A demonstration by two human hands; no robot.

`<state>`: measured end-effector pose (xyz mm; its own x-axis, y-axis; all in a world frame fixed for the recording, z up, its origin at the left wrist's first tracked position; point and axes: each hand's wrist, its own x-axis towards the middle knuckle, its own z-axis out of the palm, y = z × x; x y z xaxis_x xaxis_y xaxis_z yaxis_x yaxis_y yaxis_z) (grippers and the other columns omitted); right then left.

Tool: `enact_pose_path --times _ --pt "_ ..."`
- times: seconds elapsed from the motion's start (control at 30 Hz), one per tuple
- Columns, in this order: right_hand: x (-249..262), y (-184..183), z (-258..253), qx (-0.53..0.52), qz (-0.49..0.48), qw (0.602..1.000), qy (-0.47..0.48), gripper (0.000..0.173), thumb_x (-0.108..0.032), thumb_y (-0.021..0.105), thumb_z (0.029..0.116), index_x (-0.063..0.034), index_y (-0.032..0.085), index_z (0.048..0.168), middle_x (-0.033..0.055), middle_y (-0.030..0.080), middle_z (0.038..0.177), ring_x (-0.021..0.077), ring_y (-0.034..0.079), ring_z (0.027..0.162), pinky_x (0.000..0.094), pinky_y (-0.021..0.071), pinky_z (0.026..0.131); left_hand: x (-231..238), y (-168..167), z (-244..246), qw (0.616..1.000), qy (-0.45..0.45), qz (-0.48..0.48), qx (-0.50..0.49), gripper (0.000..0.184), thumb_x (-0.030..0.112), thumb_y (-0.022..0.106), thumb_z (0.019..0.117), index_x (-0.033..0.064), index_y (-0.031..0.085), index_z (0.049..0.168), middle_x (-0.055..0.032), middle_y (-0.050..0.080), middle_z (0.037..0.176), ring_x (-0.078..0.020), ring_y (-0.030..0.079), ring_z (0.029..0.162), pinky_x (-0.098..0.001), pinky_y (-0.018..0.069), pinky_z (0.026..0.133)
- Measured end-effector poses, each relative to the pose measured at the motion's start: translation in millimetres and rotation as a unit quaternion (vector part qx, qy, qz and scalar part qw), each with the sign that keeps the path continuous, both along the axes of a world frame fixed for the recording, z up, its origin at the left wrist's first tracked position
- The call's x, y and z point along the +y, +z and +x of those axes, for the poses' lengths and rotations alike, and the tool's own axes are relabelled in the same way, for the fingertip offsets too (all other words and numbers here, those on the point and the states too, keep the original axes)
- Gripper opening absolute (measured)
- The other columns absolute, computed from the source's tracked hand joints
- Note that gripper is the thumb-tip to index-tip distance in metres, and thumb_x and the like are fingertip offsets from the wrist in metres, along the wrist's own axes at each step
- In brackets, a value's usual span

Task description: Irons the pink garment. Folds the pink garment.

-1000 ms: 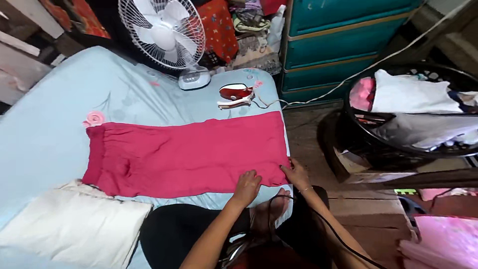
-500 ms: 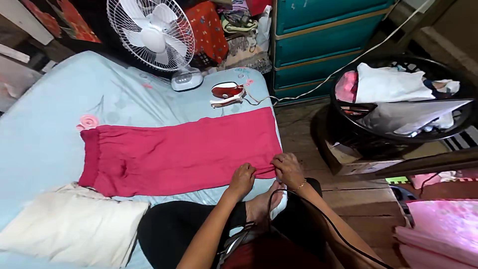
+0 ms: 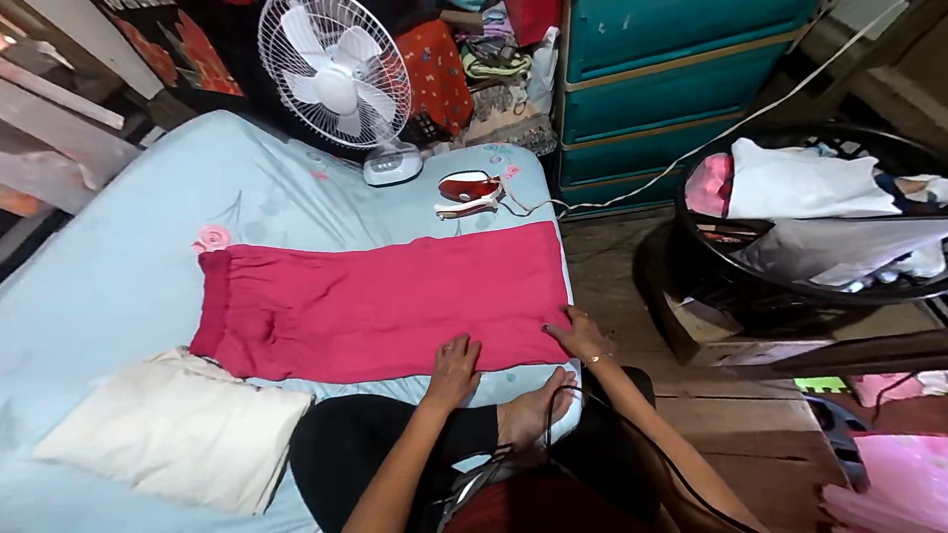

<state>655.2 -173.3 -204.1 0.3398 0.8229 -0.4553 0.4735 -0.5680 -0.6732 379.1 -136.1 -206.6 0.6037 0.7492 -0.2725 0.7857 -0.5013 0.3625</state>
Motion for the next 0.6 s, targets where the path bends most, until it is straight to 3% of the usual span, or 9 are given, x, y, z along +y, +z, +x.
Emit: enact_pose_path --times 0.13,0.27,0.47,0.53,0.6 --pt "-15 -3 1 0.012 -0.011 0.997 -0.07 0.058 -0.029 0.072 0.0973 -0.0005 0.053 0.144 0.0264 0.066 0.125 0.0412 0.062 0.118 0.0596 0.0459 0.102 -3 -4 -22 0.998 0.058 0.005 -0.019 0.053 0.018 0.071 0.0939 -0.0004 0.058 0.142 -0.0314 0.048 0.15 -0.049 0.044 0.142 -0.0638 0.0348 0.115" --pt "-28 -7 3 0.033 -0.007 0.995 -0.091 0.042 -0.024 0.072 0.0977 0.0018 0.063 0.13 0.0233 0.069 0.114 0.036 0.066 0.106 0.0559 0.0486 0.096 -8 -12 -24 0.996 0.068 0.032 -0.053 0.05 0.015 0.072 0.0925 -0.0032 0.061 0.138 -0.0338 0.05 0.147 -0.0517 0.047 0.139 -0.0644 0.0356 0.114" --pt "-30 -6 -6 -0.04 0.17 0.982 -0.071 0.029 -0.011 0.06 0.1008 0.011 0.064 0.12 0.0288 0.069 0.109 0.038 0.068 0.1 0.051 0.0529 0.092 -11 -18 -24 0.993 0.07 0.061 -0.077 0.05 0.013 0.073 0.0902 -0.0048 0.063 0.136 -0.0351 0.053 0.144 -0.054 0.05 0.135 -0.0673 0.0383 0.11" --pt "-29 -7 -8 -0.033 0.173 0.982 -0.068 0.031 -0.01 0.057 0.1022 0.011 0.06 0.124 0.0275 0.069 0.108 0.036 0.069 0.096 0.0489 0.0537 0.089 -12 -19 -24 0.992 0.072 0.065 -0.079 0.049 0.012 0.073 0.0901 -0.0051 0.063 0.135 -0.035 0.052 0.144 -0.0539 0.05 0.135 -0.0671 0.0381 0.11" --pt "-30 -8 -5 -0.016 0.103 0.993 -0.049 0.038 -0.012 0.056 0.1047 0.0088 0.053 0.136 0.0281 0.067 0.115 0.038 0.067 0.104 0.0509 0.0516 0.096 -13 -19 -24 0.992 0.077 0.06 -0.077 0.05 0.012 0.072 0.0908 -0.0051 0.062 0.136 -0.0346 0.052 0.146 -0.0534 0.048 0.137 -0.0671 0.0371 0.111"
